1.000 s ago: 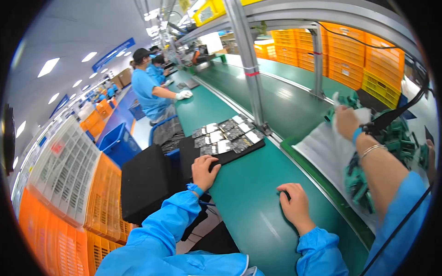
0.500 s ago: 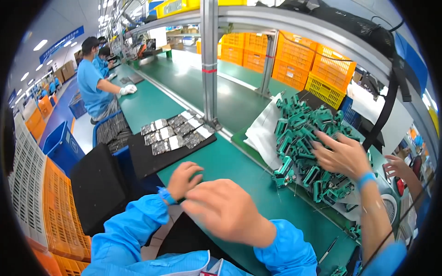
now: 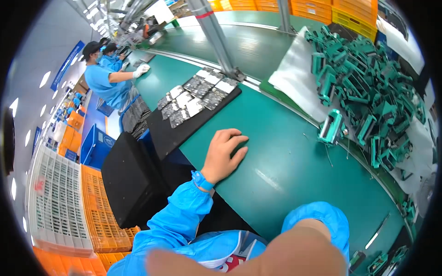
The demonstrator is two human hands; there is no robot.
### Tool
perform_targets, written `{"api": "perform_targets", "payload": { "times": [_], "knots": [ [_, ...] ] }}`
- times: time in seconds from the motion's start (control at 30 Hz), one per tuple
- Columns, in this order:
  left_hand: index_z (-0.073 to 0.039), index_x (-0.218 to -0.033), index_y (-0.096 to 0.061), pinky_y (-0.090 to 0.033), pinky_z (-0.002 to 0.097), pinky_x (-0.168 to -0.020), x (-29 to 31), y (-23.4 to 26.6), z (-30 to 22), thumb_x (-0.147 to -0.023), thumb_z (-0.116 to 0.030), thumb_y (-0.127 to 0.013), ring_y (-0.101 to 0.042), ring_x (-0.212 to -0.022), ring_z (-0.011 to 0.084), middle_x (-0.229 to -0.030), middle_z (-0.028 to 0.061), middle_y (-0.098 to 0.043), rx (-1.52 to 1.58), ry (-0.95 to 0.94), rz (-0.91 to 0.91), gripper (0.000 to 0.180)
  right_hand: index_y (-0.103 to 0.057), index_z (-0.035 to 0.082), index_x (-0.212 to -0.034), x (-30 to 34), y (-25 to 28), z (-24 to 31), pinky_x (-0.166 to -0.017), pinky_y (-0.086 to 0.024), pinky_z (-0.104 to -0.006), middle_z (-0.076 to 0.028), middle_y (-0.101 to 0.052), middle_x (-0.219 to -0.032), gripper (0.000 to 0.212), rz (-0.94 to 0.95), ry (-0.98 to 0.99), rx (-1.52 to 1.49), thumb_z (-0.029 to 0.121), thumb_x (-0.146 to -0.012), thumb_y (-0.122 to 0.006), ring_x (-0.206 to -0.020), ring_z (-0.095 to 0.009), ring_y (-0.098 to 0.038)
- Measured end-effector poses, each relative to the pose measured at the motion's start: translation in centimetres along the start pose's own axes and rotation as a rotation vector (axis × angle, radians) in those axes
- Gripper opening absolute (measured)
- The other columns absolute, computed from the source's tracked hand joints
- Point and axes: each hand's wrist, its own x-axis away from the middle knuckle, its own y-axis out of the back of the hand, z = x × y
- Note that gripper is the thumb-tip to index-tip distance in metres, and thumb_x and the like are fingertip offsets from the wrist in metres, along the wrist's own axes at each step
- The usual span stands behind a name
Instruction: The person assembles green electronic components onto printed circuit boards using tweezers.
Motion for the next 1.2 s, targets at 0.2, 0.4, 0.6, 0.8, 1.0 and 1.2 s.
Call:
{"api": "perform_targets", "payload": {
  "times": [0.2,0.4,0.6,0.8,1.0,1.2],
  "knots": [
    [-0.005,-0.107,-0.068,-0.047,0.0436,-0.092,1.3,0.3,0.4,-0.081,-0.012,-0.074,-0.057,-0.107,0.0343,-0.113,0.0139,-0.061,0.009,-0.033,-0.001,0.027,-0.060,0.015,-0.098,-0.8,0.0,-0.7,-0.070,-0.049,-0.0378,-0.003,-0.066,-0.098,0.014,0.040,0.153,-0.116,0.025,-0.088,-0.063,-0.085,-0.023,-0.063],
    [-0.006,-0.107,-0.067,-0.047,0.0436,-0.092,1.5,-0.7,-0.1,-0.083,-0.013,-0.072,-0.057,-0.107,0.0338,-0.114,0.0131,-0.060,0.018,-0.046,-0.004,0.026,-0.059,0.015,-0.102,-0.3,1.2,-1.6,-0.075,-0.050,-0.0388,-0.002,-0.065,-0.101,0.016,0.097,0.219,-0.159,0.025,-0.091,-0.063,-0.088,-0.023,-0.063],
    [-0.006,-0.106,-0.068,-0.047,0.0432,-0.089,0.4,-0.7,0.2,-0.082,-0.012,-0.072,-0.057,-0.105,0.0329,-0.112,0.0121,-0.062,-0.030,-0.067,-0.011,0.025,-0.057,0.014,-0.105,2.3,4.4,-2.3,-0.079,-0.051,-0.0398,-0.002,-0.065,-0.104,0.017,0.200,0.098,-0.144,0.025,-0.093,-0.062,-0.091,-0.023,-0.063],
    [-0.006,-0.103,-0.068,-0.048,0.0431,-0.088,0.1,-0.9,0.2,-0.080,-0.011,-0.073,-0.058,-0.104,0.0339,-0.110,0.0125,-0.062,-0.007,-0.059,-0.036,0.024,-0.056,0.013,-0.108,3.2,5.3,-3.9,-0.083,-0.053,-0.0408,-0.001,-0.064,-0.107,0.019,0.306,0.122,-0.213,0.025,-0.095,-0.062,-0.094,-0.023,-0.063],
    [-0.007,-0.105,-0.067,-0.047,0.0430,-0.089,1.0,-1.1,0.2,-0.083,-0.014,-0.072,-0.057,-0.107,0.0318,-0.112,0.0107,-0.061,0.013,-0.068,-0.048,0.024,-0.055,0.013,-0.112,2.4,3.8,-6.0,-0.085,-0.054,-0.0415,-0.002,-0.063,-0.110,0.022,0.285,0.326,-0.235,0.024,-0.095,-0.063,-0.096,-0.023,-0.063],
    [-0.008,-0.105,-0.066,-0.046,0.0422,-0.089,1.3,-0.7,0.4,-0.083,-0.014,-0.072,-0.055,-0.108,0.0307,-0.112,0.0100,-0.060,0.010,-0.042,-0.054,0.024,-0.056,0.015,-0.122,0.9,0.2,-7.2,-0.081,-0.057,-0.0414,-0.007,-0.061,-0.110,0.034,-0.181,0.489,-0.348,0.022,-0.091,-0.068,-0.092,-0.022,-0.063]
  ]
}}
